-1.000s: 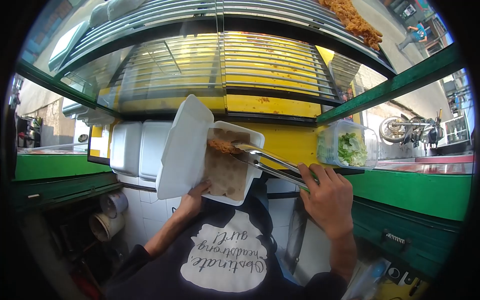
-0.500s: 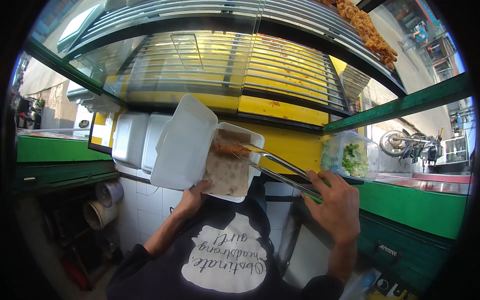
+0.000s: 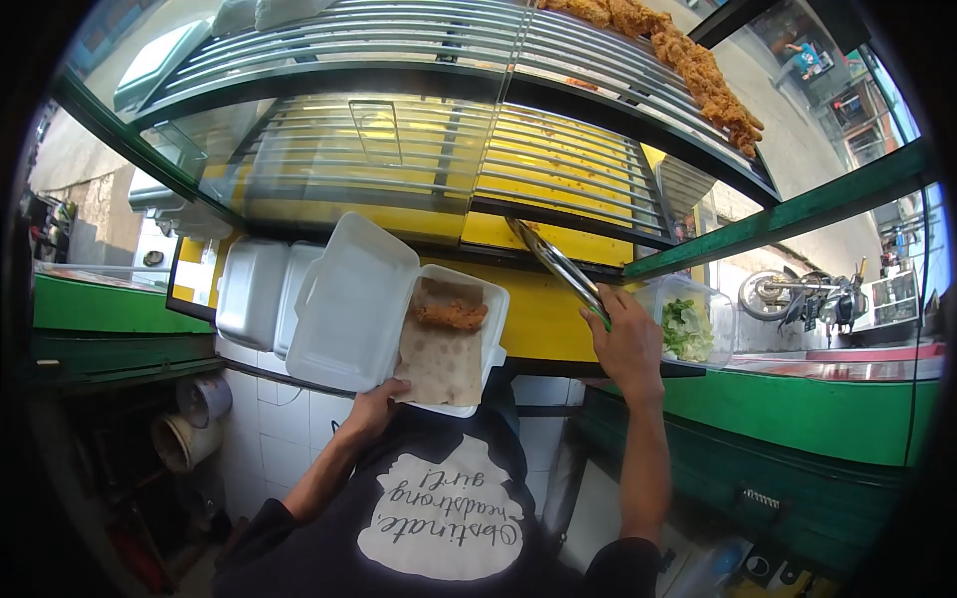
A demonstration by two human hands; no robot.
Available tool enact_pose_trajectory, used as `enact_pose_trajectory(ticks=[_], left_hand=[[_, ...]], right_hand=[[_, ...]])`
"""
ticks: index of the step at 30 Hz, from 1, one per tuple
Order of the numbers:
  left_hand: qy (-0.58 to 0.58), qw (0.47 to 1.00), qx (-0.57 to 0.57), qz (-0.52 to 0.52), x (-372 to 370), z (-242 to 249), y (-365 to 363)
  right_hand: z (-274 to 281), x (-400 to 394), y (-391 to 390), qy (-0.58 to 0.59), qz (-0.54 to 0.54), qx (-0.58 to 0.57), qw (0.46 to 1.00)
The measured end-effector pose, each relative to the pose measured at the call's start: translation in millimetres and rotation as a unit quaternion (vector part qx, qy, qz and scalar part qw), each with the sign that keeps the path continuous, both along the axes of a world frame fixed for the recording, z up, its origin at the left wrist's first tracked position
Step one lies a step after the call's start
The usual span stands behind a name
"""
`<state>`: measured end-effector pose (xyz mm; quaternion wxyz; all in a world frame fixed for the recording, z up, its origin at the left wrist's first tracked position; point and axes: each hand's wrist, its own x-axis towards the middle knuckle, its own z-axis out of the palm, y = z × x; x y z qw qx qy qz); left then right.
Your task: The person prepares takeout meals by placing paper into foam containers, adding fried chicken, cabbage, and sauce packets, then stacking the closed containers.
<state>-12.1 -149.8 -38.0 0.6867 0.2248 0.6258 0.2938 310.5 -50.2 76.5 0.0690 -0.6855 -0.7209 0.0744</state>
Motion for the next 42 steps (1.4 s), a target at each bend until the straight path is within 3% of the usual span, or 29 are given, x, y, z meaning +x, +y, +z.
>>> enact_pose_trajectory(ticks=[4, 7, 9, 10, 12, 13, 16, 18, 20, 22, 25, 27, 30, 34, 37, 39, 42], left_hand=[[-0.036, 0.998, 0.033, 0.038, 1, -7, -1], [0.053, 0.996, 0.062, -0.047, 2, 6, 1], [-0.007, 1.0, 0.008, 0.013, 4, 0, 1], [-0.006, 1.0, 0.009, 0.016, 4, 1, -2], [0.062, 0.986, 0.149, -0.029, 3, 3, -10], [0.063, 0.986, 0.149, -0.025, 2, 1, -11], [0.005, 0.995, 0.077, 0.064, 0, -4, -13], [0.048, 0.997, 0.055, 0.008, -5, 4, -14], [0.037, 0.998, 0.037, 0.026, -7, 0, -19], [0.024, 0.999, 0.028, 0.037, -8, -5, -18], [0.035, 0.997, 0.069, 0.031, -9, -7, -17], [0.031, 0.996, 0.01, 0.084, -8, 1, -12], [0.027, 0.997, -0.006, 0.072, -4, 15, -9], [0.081, 0.996, 0.023, -0.024, -12, -9, -18], [0.045, 0.998, 0.037, 0.026, -12, -21, -15], [0.189, 0.973, 0.081, -0.101, -11, -6, -11], [0.176, 0.967, 0.17, -0.072, -7, -14, -16]], right_hand=[[-58, -7, 53, 0.028, 0.059, 0.078, 0.995], [-67, -18, 93, 0.018, 0.13, 0.128, 0.983], [-52, -24, 120, -0.001, 0.106, -0.127, 0.986], [-44, -28, 129, -0.001, 0.109, -0.125, 0.986], [-33, -35, 142, 0.016, -0.014, -0.319, 0.948], [-39, -34, 144, 0.015, -0.01, -0.318, 0.948], [-74, -19, 138, 0.089, 0.104, -0.056, 0.989], [-82, -17, 127, 0.101, 0.109, -0.04, 0.988], [-95, -11, 117, 0.128, 0.136, 0.09, 0.978], [-75, -36, 89, 0.127, 0.113, 0.125, 0.978], [-58, -64, 69, 0.18, 0.227, 0.301, 0.909], [-35, -91, 69, 0.204, 0.216, 0.352, 0.888], [12, -137, 85, 0.215, 0.193, 0.49, 0.823], [48, -196, 103, 0.172, 0.124, 0.574, 0.791], [55, -214, 107, 0.188, 0.091, 0.579, 0.788], [53, -226, 108, 0.2, 0.081, 0.584, 0.782], [53, -227, 108, 0.211, 0.073, 0.591, 0.775]])
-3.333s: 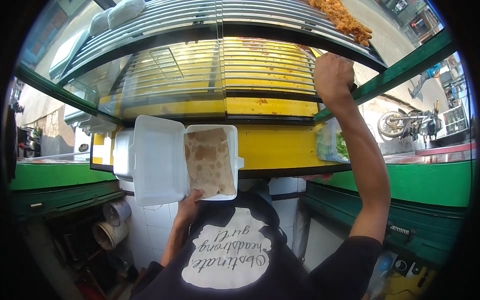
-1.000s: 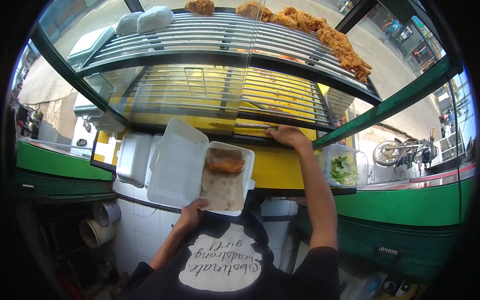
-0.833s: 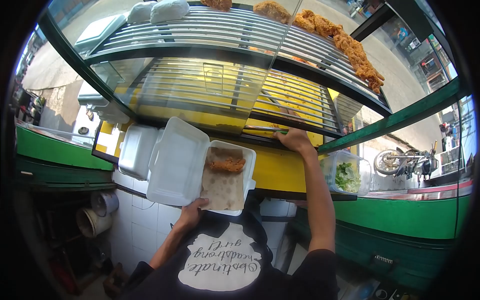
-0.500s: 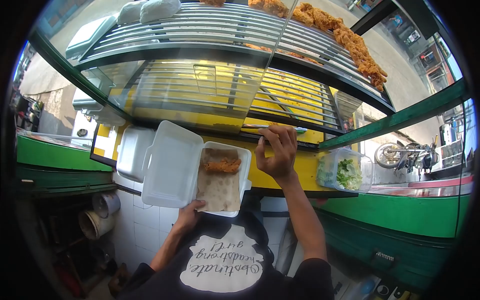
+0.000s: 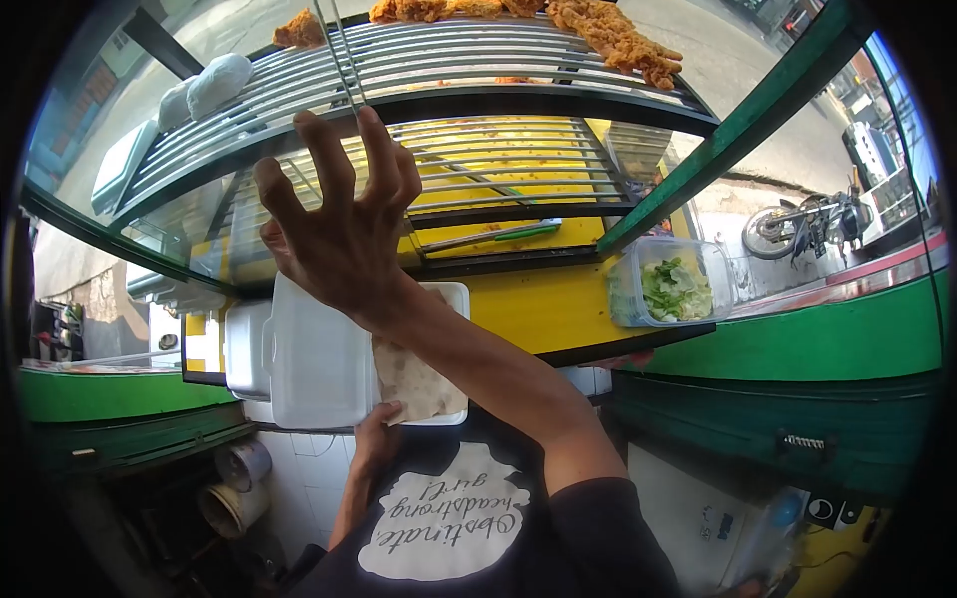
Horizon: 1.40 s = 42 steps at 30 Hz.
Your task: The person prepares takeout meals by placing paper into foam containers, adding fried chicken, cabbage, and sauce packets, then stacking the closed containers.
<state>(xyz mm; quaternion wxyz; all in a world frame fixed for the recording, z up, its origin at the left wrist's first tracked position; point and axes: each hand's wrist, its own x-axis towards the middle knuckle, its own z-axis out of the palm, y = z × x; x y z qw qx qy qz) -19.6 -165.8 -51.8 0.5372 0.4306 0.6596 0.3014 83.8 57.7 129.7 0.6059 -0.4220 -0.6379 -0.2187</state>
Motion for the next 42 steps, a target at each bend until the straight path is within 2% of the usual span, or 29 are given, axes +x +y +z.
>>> enact_pose_trajectory(ticks=[1, 3, 7, 10, 11, 12, 16, 18, 22, 24, 25, 27, 28, 30, 31, 33, 34, 35, 36, 37, 38, 40, 41, 42], left_hand=[[0.003, 1.0, -0.001, -0.009, 4, -3, 1], [-0.133, 0.984, -0.034, 0.118, 8, -11, 0], [-0.146, 0.98, -0.032, 0.128, 8, -16, -2], [-0.117, 0.983, -0.086, 0.112, 17, 1, -1], [-0.01, 0.999, -0.023, 0.021, 18, 16, -1], [0.098, 0.992, 0.041, -0.07, 22, 25, 1], [0.071, 0.996, -0.005, -0.046, 37, 27, 0], [0.024, 1.0, -0.014, -0.006, 46, 23, 2], [-0.009, 0.999, -0.043, -0.025, 62, 31, 10], [-0.102, 0.986, -0.11, 0.074, 68, 32, 14], [-0.102, 0.986, -0.109, 0.071, 75, 29, 14], [-0.231, 0.95, -0.153, 0.146, 81, 22, 15], [-0.23, 0.95, -0.154, 0.143, 83, 21, 15], [-0.227, 0.94, -0.163, 0.198, 89, 22, 17], [-0.227, 0.94, -0.166, 0.191, 95, 28, 17], [-0.128, 0.977, -0.126, 0.116, 103, 45, 17], [-0.131, 0.977, -0.126, 0.107, 106, 39, 16], [-0.026, 0.999, -0.023, 0.04, 103, 28, 7], [0.08, 0.993, 0.082, -0.025, 99, 15, -2], [0.017, 0.998, 0.053, 0.027, 100, 1, -5], [0.016, 0.998, 0.052, 0.026, 99, -7, -9], [0.04, 0.998, 0.047, 0.015, 104, -11, -12], [-0.138, 0.981, -0.046, 0.13, 96, -54, -19], [-0.137, 0.981, -0.047, 0.129, 101, -51, -19]], right_hand=[[0, 5, 0, 0.005, 0.0, 0.007, 1.0], [1, 11, 0, 0.01, -0.002, 0.011, 1.0], [1, 31, 0, 0.014, -0.009, 0.016, 1.0], [3, 63, -5, -0.005, -0.025, -0.016, 1.0], [6, 71, -9, -0.017, -0.036, -0.02, 0.999], [7, 84, -11, -0.029, -0.046, -0.024, 0.998], [12, 133, -18, -0.068, -0.081, -0.026, 0.994], [18, 158, -25, -0.099, -0.109, -0.029, 0.989], [23, 191, -35, -0.103, -0.155, -0.058, 0.981], [21, 202, -38, -0.108, -0.173, -0.067, 0.977], [20, 212, -41, -0.107, -0.185, -0.069, 0.974], [19, 227, -42, -0.108, -0.2, -0.073, 0.971], [18, 234, -42, -0.11, -0.194, -0.067, 0.973], [18, 240, -43, -0.113, -0.193, -0.061, 0.973], [18, 241, -44, -0.119, -0.169, -0.064, 0.976], [25, 252, -54, -0.142, -0.136, -0.07, 0.978], [26, 269, -57, -0.145, -0.144, -0.069, 0.976], [28, 291, -61, -0.136, -0.098, -0.049, 0.985], [29, 311, -64, -0.126, -0.048, -0.029, 0.991], [28, 328, -62, -0.089, -0.004, -0.026, 0.996], [23, 346, -53, -0.032, 0.011, -0.027, 0.999], [14, 383, -39, 0.029, -0.029, -0.185, 0.982], [12, 394, -30, 0.038, -0.023, -0.287, 0.957], [0, 412, -17, 0.042, 0.005, -0.39, 0.92]])
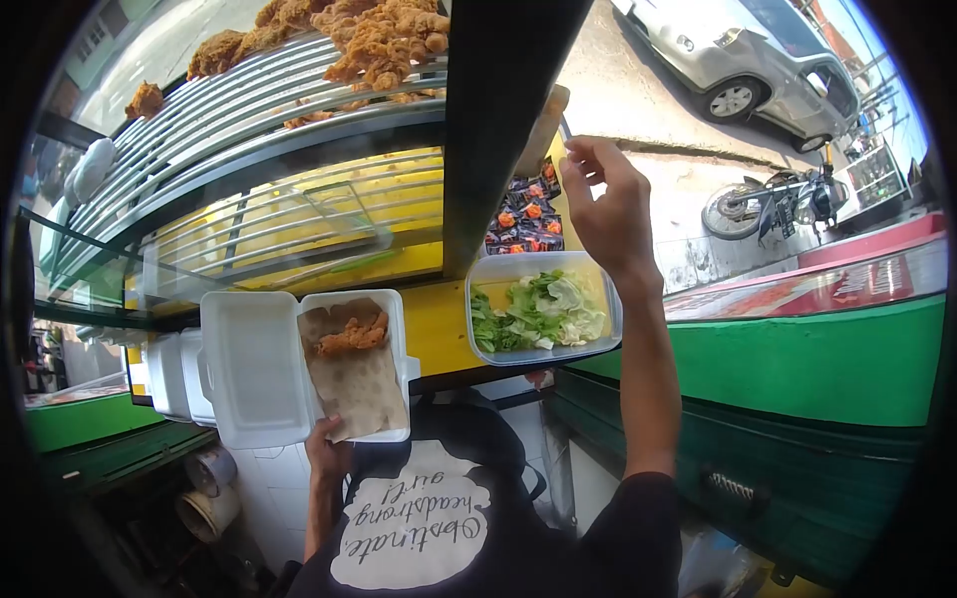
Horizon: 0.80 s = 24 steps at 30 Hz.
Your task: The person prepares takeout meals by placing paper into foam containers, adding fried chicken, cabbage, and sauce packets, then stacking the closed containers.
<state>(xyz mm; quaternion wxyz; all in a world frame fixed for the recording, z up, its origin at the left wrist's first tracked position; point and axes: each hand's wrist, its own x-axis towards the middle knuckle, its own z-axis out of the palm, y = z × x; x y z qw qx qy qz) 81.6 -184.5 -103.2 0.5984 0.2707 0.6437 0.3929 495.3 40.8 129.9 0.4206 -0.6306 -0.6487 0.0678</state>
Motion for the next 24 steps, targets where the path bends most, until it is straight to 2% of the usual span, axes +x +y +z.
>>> enact_pose_trajectory(ticks=[1, 2, 3, 5, 6, 8, 9, 10, 12, 13, 15, 16, 18, 19, 21, 22, 23, 24], left_hand=[[0.084, 0.994, 0.011, -0.063, 5, 6, 1], [0.167, 0.978, 0.021, -0.125, 9, 10, 1], [0.169, 0.978, 0.021, -0.123, 12, 3, -2], [0.046, 0.999, 0.02, 0.018, 15, -18, -14], [0.05, 0.998, 0.025, 0.022, 18, -17, -17], [0.157, 0.983, 0.09, -0.023, 24, -3, -22], [0.213, 0.97, 0.112, -0.042, 38, 30, -16], [0.214, 0.969, 0.114, -0.04, 41, 34, -16], [0.276, 0.936, 0.187, -0.108, 47, 36, -22], [0.278, 0.937, 0.186, -0.104, 47, 26, -25], [0.176, 0.975, 0.126, -0.056, 45, 1, -30], [0.177, 0.974, 0.127, -0.054, 49, 15, -25], [0.269, 0.939, 0.184, -0.112, 61, 46, -16], [0.268, 0.939, 0.185, -0.113, 63, 52, -13], [0.257, 0.946, 0.165, -0.112, 66, 58, -10], [0.256, 0.946, 0.166, -0.113, 64, 45, -12], [0.187, 0.974, 0.111, -0.06, 59, 19, -17], [0.116, 0.992, 0.055, -0.006, 60, 18, -13]], right_hand=[[-9, 11, 12, -0.013, 0.02, -0.114, 0.993], [-33, 28, 28, -0.061, 0.082, -0.181, 0.978], [-44, 31, 40, -0.09, 0.1, -0.289, 0.948], [-70, 33, 61, -0.178, 0.171, -0.373, 0.894], [-81, 33, 69, -0.177, 0.175, -0.368, 0.896], [-98, 26, 81, -0.328, 0.185, -0.464, 0.802], [-101, 27, 85, -0.327, 0.185, -0.461, 0.804], [-103, 27, 87, -0.309, 0.216, -0.464, 0.802], [-100, 25, 92, -0.293, 0.25, -0.467, 0.796], [-96, 22, 94, -0.265, 0.25, -0.492, 0.791], [-98, 21, 97, -0.237, 0.252, -0.514, 0.785], [-106, 25, 98, -0.232, 0.261, -0.502, 0.791], [-110, 33, 95, -0.23, 0.267, -0.49, 0.797], [-110, 35, 91, -0.263, 0.251, -0.469, 0.805], [-114, 37, 85, -0.296, 0.233, -0.449, 0.81], [-119, 37, 84, -0.309, 0.223, -0.44, 0.813], [-123, 38, 83, -0.321, 0.213, -0.431, 0.816], [-123, 37, 80, -0.32, 0.212, -0.432, 0.816]])
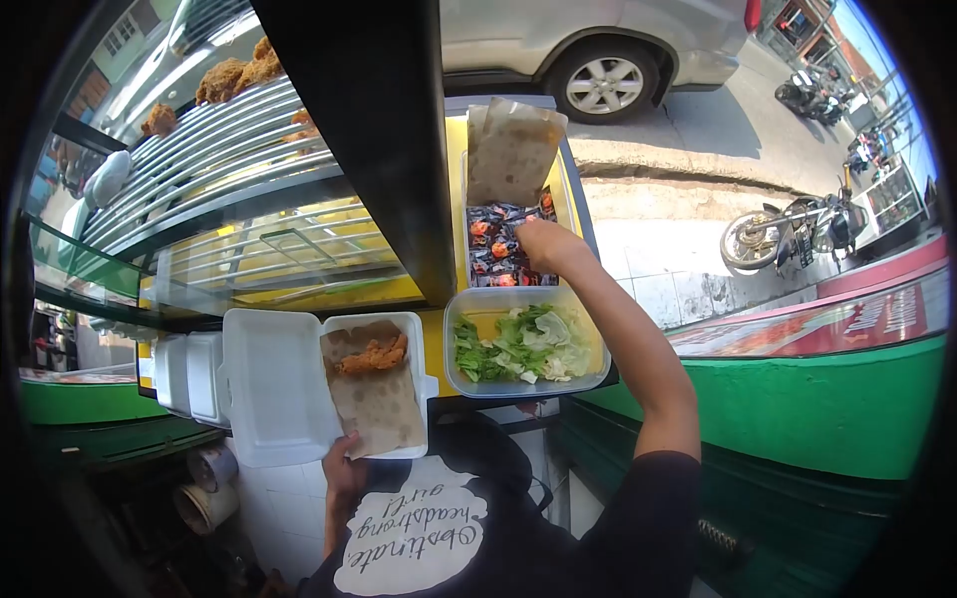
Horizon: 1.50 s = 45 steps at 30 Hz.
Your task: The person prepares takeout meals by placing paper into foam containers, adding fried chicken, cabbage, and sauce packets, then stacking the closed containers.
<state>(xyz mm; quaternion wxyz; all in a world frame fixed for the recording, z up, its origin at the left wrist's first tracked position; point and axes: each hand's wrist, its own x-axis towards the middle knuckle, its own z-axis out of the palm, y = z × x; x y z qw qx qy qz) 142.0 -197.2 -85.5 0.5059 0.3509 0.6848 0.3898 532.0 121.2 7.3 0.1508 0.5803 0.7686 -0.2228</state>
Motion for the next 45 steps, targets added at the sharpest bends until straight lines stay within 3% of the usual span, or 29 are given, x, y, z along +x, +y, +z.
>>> enact_pose_trajectory(ticks=[3, 7, 9, 10, 12, 15, 18, 22, 26, 28, 29, 30, 31, 32, 33, 34, 35, 36, 37, 38, 39, 40, 42, 43, 45], left_hand=[[0.081, 0.992, 0.045, -0.086, -2, 14, 2], [0.088, 0.991, 0.023, -0.099, -13, 0, -1], [-0.028, 0.999, 0.009, -0.032, -15, -26, -8], [-0.029, 0.999, 0.009, -0.031, -11, -8, -3], [0.084, 0.99, -0.015, -0.114, -5, 27, 5], [0.124, 0.984, -0.002, -0.131, -6, 29, 4], [0.099, 0.989, 0.029, -0.104, 0, 30, 5], [0.067, 0.991, 0.046, -0.102, 9, 33, 13], [0.097, 0.987, 0.028, -0.124, -19, 29, 6], [0.087, 0.987, 0.032, -0.129, -15, 20, 6], [-0.116, 0.992, -0.049, -0.015, -13, 7, 7], [-0.312, 0.937, -0.126, 0.1, -11, 1, 8], [-0.311, 0.936, -0.128, 0.102, -7, 11, 12], [-0.229, 0.963, -0.122, 0.072, -3, 29, 17], [-0.158, 0.978, -0.128, 0.039, -107, 17, 19], [-0.159, 0.977, -0.132, 0.04, -121, 15, 14], [-0.02, 0.997, -0.045, -0.057, -126, 12, 6], [0.122, 0.98, 0.046, -0.152, -124, 12, 1], [0.124, 0.98, 0.046, -0.152, -125, 35, 16], [0.049, 0.977, -0.148, -0.148, -122, 78, 43], [-0.03, 0.932, -0.336, -0.137, -121, 100, 57], [-0.03, 0.933, -0.333, -0.136, -121, 92, 51], [0.043, 0.956, -0.196, -0.216, -130, 61, 29], [0.045, 0.956, -0.194, -0.214, -128, 42, 16], [0.148, 0.98, 0.072, -0.113, -130, 6, -1]], right_hand=[[7, -6, -1, -0.012, 0.019, 0.039, 0.999], [20, -15, 5, -0.082, 0.047, -0.008, 0.996], [20, -15, 6, -0.114, 0.05, -0.006, 0.992], [22, -18, 5, -0.117, 0.034, 0.022, 0.992], [24, -21, 7, -0.122, 0.022, 0.05, 0.991], [30, -11, 13, -0.124, 0.039, 0.024, 0.991], [57, -8, 4, -0.04, -0.008, 0.008, 0.999], [98, -11, -34, 0.047, -0.121, 0.198, 0.972], [145, -80, -113, 0.39, -0.276, 0.212, 0.852], [138, -114, -157, 0.462, -0.271, 0.186, 0.824], [129, -133, -175, 0.46, -0.253, 0.164, 0.835], [117, -151, -188, 0.456, -0.236, 0.142, 0.846], [107, -171, -198, 0.445, -0.218, 0.161, 0.854], [97, -187, -203, 0.433, -0.199, 0.179, 0.861], [67, -306, -202, 0.418, -0.203, 0.169, 0.869], [53, -326, -203, 0.387, -0.204, 0.196, 0.878], [43, -334, -204, 0.358, -0.203, 0.223, 0.884], [40, -335, -206, 0.36, -0.203, 0.222, 0.883], [36, -340, -208, 0.318, -0.175, 0.258, 0.895], [34, -342, -210, 0.274, -0.146, 0.294, 0.904], [34, -342, -211, 0.274, -0.146, 0.293, 0.904], [32, -340, -212, 0.248, -0.119, 0.266, 0.924], [33, -339, -208, 0.221, -0.091, 0.238, 0.941], [36, -334, -201, 0.297, -0.101, 0.26, 0.913], [48, -330, -182, 0.437, -0.153, 0.312, 0.829]])
